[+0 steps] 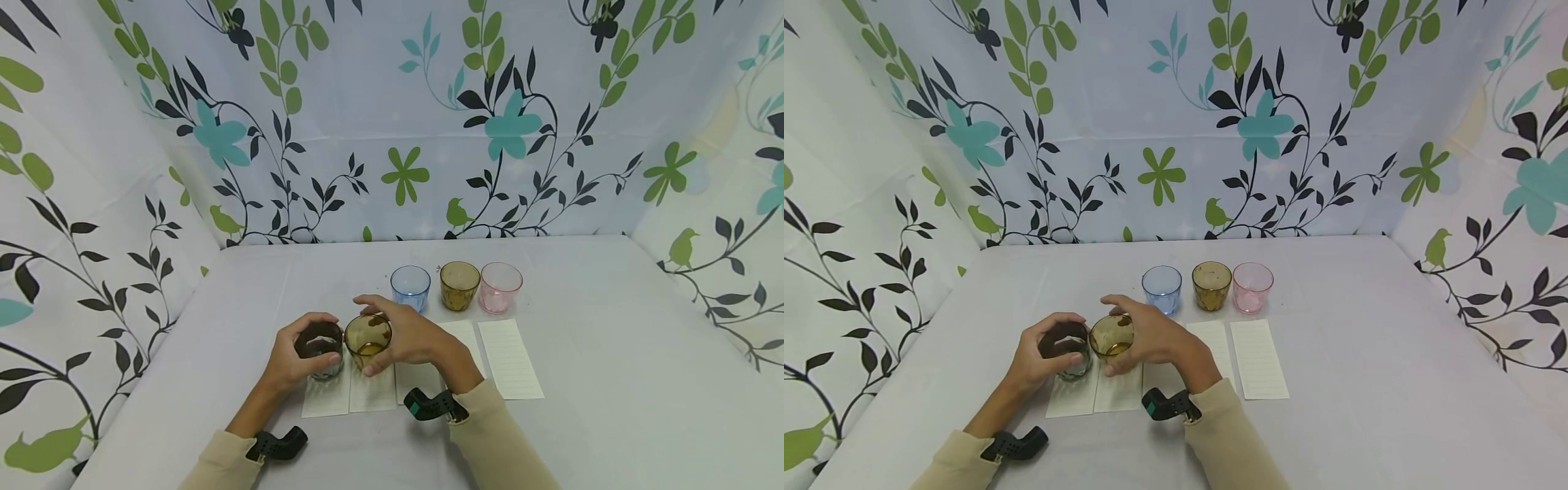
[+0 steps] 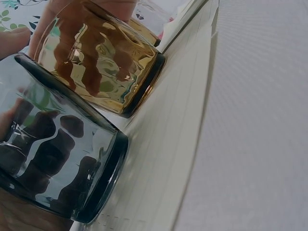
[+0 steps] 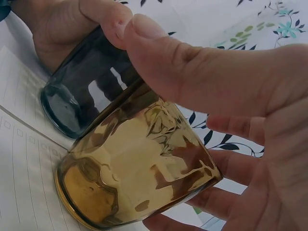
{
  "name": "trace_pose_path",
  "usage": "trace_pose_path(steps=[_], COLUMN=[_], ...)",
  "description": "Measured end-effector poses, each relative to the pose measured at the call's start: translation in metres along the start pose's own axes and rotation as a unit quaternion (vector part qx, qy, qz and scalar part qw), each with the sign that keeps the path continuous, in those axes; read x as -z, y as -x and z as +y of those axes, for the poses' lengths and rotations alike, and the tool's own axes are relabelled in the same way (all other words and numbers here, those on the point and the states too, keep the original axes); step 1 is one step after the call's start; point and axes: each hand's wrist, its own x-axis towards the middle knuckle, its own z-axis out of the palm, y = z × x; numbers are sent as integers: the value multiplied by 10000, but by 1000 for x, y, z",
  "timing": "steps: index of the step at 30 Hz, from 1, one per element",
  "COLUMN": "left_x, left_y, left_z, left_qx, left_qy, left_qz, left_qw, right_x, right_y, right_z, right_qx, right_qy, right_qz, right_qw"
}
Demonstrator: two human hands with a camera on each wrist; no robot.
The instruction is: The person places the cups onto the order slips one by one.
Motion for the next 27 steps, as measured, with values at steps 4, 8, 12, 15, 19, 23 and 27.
trace_pose_path(steps=[4,8,12,15,19,23,27], left_x=[0,0,0,0,0,-1,0], left_y=[0,1,1,-1,-1,-1,0], left_z=[1,1,1,0,-1,-2,-1], left_qx=[-37,-20,19,18,-38,-35,-19], left_qy=[19,22,29,91,172,242,211], left_qz=[-6,11,32,15,-8,-5,-12], left_qw=[10000,10000,10000,10000,9998,9997,9998], right_x=[1,2,3,5,8,10,13], right_y=[0,1,2,4,5,7,8], right_z=[-2,-4,-7,-9,-10,-11,-10], right_qx=[72,154,254,390,603,734,942], right_qy=[-54,-78,-36,0,46,50,80], right_qz=[6,16,59,121,200,346,598], right_qw=[10000,9999,9997,9992,9980,9967,9937])
